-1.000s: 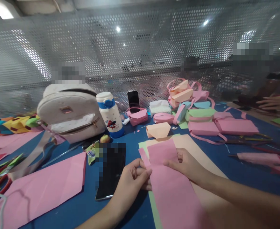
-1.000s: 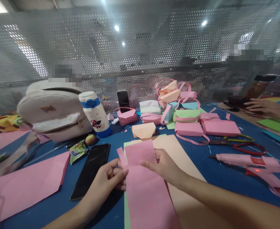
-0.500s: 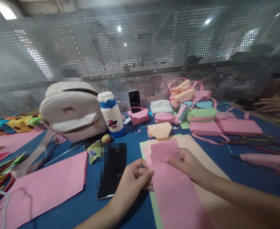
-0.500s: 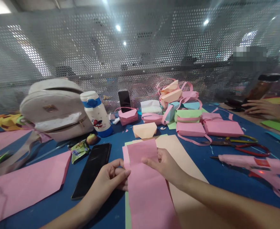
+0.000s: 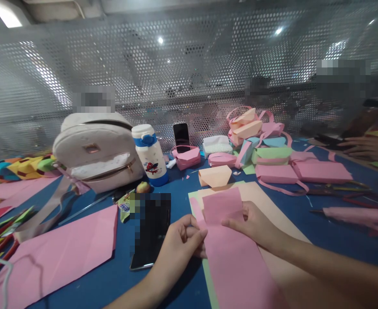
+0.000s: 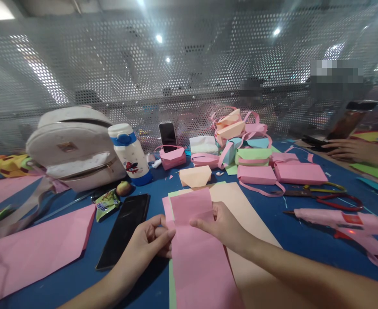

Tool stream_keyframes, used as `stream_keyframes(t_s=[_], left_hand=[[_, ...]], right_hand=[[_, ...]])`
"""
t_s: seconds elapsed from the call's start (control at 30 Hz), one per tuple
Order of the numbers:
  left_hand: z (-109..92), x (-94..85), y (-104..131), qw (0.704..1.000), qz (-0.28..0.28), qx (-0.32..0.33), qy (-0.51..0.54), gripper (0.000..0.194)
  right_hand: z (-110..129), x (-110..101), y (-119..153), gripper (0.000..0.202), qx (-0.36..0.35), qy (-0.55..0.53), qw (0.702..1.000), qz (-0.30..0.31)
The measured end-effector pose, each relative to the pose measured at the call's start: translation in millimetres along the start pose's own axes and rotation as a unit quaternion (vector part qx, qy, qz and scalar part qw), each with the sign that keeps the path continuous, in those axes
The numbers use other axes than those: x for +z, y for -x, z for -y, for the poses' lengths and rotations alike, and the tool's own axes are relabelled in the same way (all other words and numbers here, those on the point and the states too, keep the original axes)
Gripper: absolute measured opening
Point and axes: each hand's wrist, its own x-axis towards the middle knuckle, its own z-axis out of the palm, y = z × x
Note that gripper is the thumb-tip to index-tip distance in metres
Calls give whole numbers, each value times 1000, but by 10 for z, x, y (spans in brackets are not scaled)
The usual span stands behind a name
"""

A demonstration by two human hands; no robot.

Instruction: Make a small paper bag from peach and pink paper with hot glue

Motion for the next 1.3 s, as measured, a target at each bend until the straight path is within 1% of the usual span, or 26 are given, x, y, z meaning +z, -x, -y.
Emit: stream_keyframes(t_s=[0.17, 0.37, 0.53, 0.7, 0.83, 0.97, 1.03, 1.13, 1.2, 1.23, 1.3], left_hand=[[5, -6, -8, 1000, -4, 2, 8, 51], [23, -17, -16, 1000, 21, -9, 13, 49], [20, -10, 0, 1000, 12, -2, -8, 52], [2, -3, 15, 1000, 12, 8, -7, 49], [-11, -3, 2, 1000, 11, 9, 6, 47], [-8, -14, -19, 1000, 22, -10, -6, 48], [1, -20, -19, 1000, 22, -16, -12, 50], [10, -21, -10, 1000, 12, -12, -10, 51], [9, -14, -4, 1000, 7, -5, -6, 51], [7, -10, -3, 1000, 6, -3, -4, 52], [3, -2, -4, 1000, 5, 0, 9, 52]], right_hand=[[10, 6, 7, 40, -5, 30, 999, -22], [-40, -11, 7, 39, -1, 45, 998, -48], [-3, -2, 12, 39, -9, 23, 999, -24], [24, 9, 19, 41, -8, 23, 999, -26], [3, 5, 17, 42, -4, 47, 998, -49], [-31, -7, 6, 41, 12, 63, 995, -79], [-34, -10, 0, 40, 12, 40, 997, -66], [-20, -7, -3, 37, 4, -6, 1000, -23], [-12, -3, -2, 39, -4, -13, 1000, -5], [-11, -2, -2, 39, -8, -6, 1000, -3], [-17, -3, -2, 36, -8, 21, 1000, -20]])
